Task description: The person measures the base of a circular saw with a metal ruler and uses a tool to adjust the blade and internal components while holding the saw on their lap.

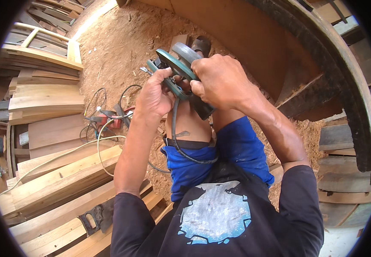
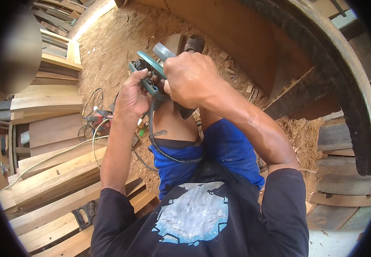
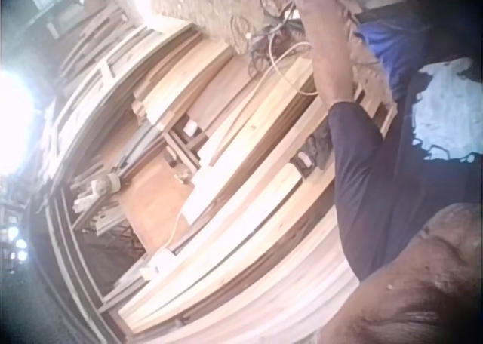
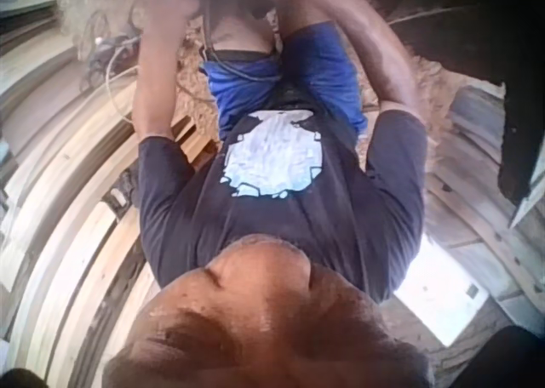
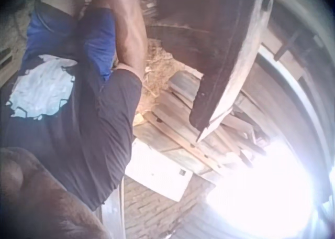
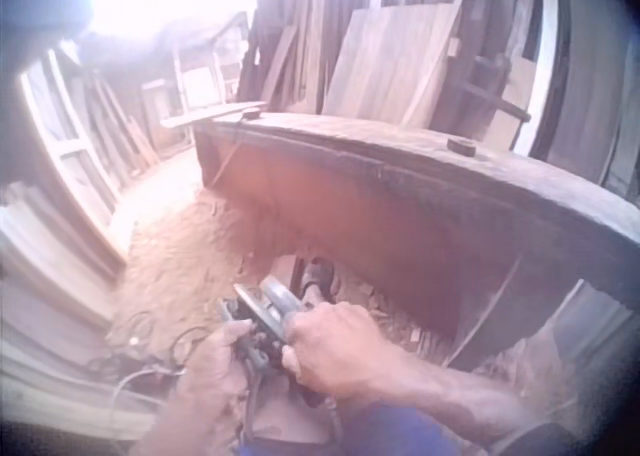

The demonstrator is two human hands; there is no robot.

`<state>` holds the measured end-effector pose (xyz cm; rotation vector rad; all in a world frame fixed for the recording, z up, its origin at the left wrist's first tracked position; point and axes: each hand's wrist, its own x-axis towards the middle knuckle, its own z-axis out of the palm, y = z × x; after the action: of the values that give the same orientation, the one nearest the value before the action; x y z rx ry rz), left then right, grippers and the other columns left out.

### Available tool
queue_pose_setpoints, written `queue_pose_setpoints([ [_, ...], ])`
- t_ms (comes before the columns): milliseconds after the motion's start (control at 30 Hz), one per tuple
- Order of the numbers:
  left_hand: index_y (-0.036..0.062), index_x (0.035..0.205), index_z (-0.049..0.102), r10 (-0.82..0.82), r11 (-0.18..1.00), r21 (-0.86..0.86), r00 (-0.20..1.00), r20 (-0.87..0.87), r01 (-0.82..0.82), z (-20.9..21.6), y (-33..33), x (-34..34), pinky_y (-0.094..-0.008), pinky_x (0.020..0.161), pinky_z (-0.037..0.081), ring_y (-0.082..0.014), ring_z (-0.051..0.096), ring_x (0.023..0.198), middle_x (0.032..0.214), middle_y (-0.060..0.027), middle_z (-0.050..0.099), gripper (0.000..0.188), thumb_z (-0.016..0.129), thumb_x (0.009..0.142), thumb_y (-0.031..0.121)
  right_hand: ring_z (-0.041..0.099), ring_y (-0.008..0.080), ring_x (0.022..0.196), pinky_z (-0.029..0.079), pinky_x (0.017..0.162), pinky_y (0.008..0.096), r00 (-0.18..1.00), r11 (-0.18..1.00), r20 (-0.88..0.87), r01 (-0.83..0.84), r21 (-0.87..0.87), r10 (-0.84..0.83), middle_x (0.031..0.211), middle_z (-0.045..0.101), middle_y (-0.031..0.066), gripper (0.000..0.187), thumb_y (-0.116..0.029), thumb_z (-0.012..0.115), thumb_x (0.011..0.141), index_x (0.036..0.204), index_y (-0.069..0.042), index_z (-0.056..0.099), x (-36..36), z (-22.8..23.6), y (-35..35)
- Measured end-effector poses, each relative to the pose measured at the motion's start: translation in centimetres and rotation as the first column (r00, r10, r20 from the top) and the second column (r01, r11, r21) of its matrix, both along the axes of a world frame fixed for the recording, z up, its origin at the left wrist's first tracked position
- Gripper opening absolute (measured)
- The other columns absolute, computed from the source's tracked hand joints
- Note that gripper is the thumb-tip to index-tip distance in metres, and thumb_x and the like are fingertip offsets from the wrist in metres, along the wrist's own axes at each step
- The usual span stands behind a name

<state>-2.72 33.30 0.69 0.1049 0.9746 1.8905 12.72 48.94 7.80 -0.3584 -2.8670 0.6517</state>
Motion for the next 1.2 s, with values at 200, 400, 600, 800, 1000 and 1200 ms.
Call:
queue_pose_setpoints([
  [200,0.0048,0.116,0.07,-0.115,0.993,0.021,0.993,0.039,0.114,0.2,-0.9,0.1,-0.0403,0.095,0.06,-0.024,0.074,0.1,0.109,-0.0088,0.076,0.021,0.072,0.098,0.015,0.072,0.0458,0.078,0.056,0.073,0.0542,0.985,0.999,-0.171,0.017,0.027,-0.012,0.077,0.07,0.0244,0.024,-0.024,0.073,0.08,0.082,0.0,0.069,0.8,-1.3,0.5],
  [400,0.0034,0.119,0.07,-0.097,0.995,-0.009,0.993,-0.069,0.097,0.1,-1.4,0.3,-0.042,0.094,0.061,-0.0241,0.074,0.102,0.112,-0.0093,0.076,0.024,0.072,0.1,0.018,0.073,0.0455,0.083,0.058,0.08,0.0534,0.995,0.996,-0.094,-0.026,-0.09,0.018,0.081,0.071,0.0262,0.022,-0.018,0.075,0.08,0.084,0.003,0.072,0.9,-0.2,1.2],
  [600,0.0021,0.124,0.068,-0.101,0.995,-0.009,0.987,-0.123,0.101,-0.7,-2.4,0.1,-0.043,0.094,0.062,-0.0255,0.075,0.104,0.114,-0.0098,0.076,0.029,0.072,0.1,0.018,0.072,0.0456,0.082,0.057,0.078,0.053,0.997,0.99,-0.053,-0.054,-0.133,0.047,0.081,0.071,0.0261,0.024,-0.02,0.078,0.079,0.081,0.003,0.071,1.0,-0.1,1.0],
  [800,-0.0017,0.126,0.064,-0.066,0.998,-0.003,0.988,-0.143,0.066,-0.7,-2.6,1.0,-0.0442,0.09,0.066,-0.0249,0.077,0.098,0.113,-0.0138,0.075,0.031,0.07,0.1,0.014,0.07,0.0388,0.076,0.053,0.071,0.0479,0.989,0.986,-0.095,-0.12,-0.114,0.109,0.076,0.068,0.0212,0.026,-0.023,0.081,0.083,0.085,0.001,0.072,1.3,-0.5,1.4],
  [1000,-0.0006,0.132,0.06,-0.034,0.997,0.056,0.973,-0.229,0.048,-1.3,-2.3,3.5,-0.0399,0.087,0.069,-0.0221,0.077,0.099,0.117,-0.013,0.074,0.036,0.071,0.099,0.01,0.074,0.0429,0.089,0.057,0.081,0.0503,0.983,0.974,-0.119,-0.158,-0.162,0.14,0.09,0.076,0.0232,0.032,-0.03,0.075,0.093,0.102,0.001,0.078,0.2,1.9,1.0],
  [1200,-0.0027,0.137,0.058,-0.093,0.984,0.12,0.959,-0.269,0.129,-2.9,-0.8,6.3,-0.0367,0.094,0.065,-0.0193,0.075,0.104,0.121,-0.0114,0.073,0.037,0.067,0.102,0.005,0.074,0.0489,0.096,0.059,0.087,0.0562,0.999,0.997,0.026,-0.021,0.08,0.019,0.095,0.076,0.0298,0.035,-0.033,0.069,0.094,0.091,0.001,0.078,-0.9,3.0,-0.4],
])
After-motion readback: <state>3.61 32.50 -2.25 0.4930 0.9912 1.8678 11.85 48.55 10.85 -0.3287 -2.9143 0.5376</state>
